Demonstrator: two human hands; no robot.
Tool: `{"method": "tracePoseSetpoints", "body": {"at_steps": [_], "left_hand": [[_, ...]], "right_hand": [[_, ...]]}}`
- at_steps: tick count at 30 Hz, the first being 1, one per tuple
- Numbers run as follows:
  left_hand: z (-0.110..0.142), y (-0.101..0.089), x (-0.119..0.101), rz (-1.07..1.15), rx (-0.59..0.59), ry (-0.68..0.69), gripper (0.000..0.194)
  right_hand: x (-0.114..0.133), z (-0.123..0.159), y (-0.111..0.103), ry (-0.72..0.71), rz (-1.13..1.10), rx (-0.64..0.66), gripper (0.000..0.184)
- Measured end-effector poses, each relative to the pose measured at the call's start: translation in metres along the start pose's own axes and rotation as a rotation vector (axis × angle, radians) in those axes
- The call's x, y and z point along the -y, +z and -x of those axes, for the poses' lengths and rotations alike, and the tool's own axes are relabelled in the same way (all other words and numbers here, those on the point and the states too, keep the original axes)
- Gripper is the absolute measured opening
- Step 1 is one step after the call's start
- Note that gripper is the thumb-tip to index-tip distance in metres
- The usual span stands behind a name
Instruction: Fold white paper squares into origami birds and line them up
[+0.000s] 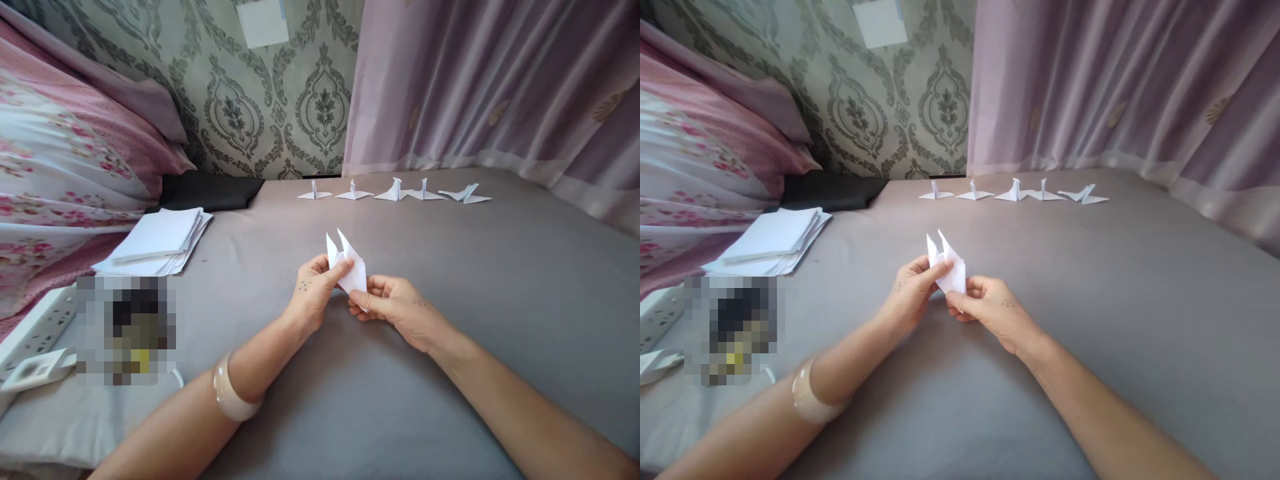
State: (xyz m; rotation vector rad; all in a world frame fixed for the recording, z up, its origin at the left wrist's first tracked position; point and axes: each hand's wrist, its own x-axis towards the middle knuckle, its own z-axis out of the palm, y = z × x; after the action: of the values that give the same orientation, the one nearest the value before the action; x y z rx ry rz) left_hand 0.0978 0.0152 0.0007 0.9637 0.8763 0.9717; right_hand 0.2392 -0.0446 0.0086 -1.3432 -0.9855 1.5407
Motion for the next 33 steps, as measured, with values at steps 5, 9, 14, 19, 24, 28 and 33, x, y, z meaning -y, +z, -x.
{"method": "tracePoseSetpoints", "body": {"at_steps": [5, 9, 14, 19, 24, 28, 33], "left_hand": [[-0.002, -0.001, 0.001, 0.055, 0.044, -0.014, 0.025], [-0.002, -0.001, -0.001, 0.122, 0.14, -0.025, 0.027], [-0.007, -0.005, 0.003, 0.113, 0.028, -0.046, 0.029], [-0.007, -0.005, 0.004, 0.103, 0.035, -0.037, 0.027], [-0.002, -0.001, -0.001, 0.15, 0.133, -0.091, 0.031], [0.003, 0.002, -0.002, -0.016, 0.146, 0.019, 0.031], [0.01, 0.005, 0.002, -0.096, 0.274, 0.063, 0.041]], "right_hand": [[-0.002, 0.001, -0.003, 0.033, 0.043, 0.022, 0.031], [0.003, 0.0, -0.008, 0.081, 0.03, 0.028, 0.037], [0.01, -0.001, -0.011, 0.04, -0.02, -0.118, 0.047], [0.001, -0.002, -0.004, 0.028, 0.106, -0.082, 0.035], [-0.001, 0.0, -0.005, 0.079, 0.178, 0.013, 0.038], [0.009, 0.001, -0.018, -0.021, 0.352, -0.114, 0.042], [0.021, 0.002, -0.029, -0.47, 0.268, -0.398, 0.032]]}}
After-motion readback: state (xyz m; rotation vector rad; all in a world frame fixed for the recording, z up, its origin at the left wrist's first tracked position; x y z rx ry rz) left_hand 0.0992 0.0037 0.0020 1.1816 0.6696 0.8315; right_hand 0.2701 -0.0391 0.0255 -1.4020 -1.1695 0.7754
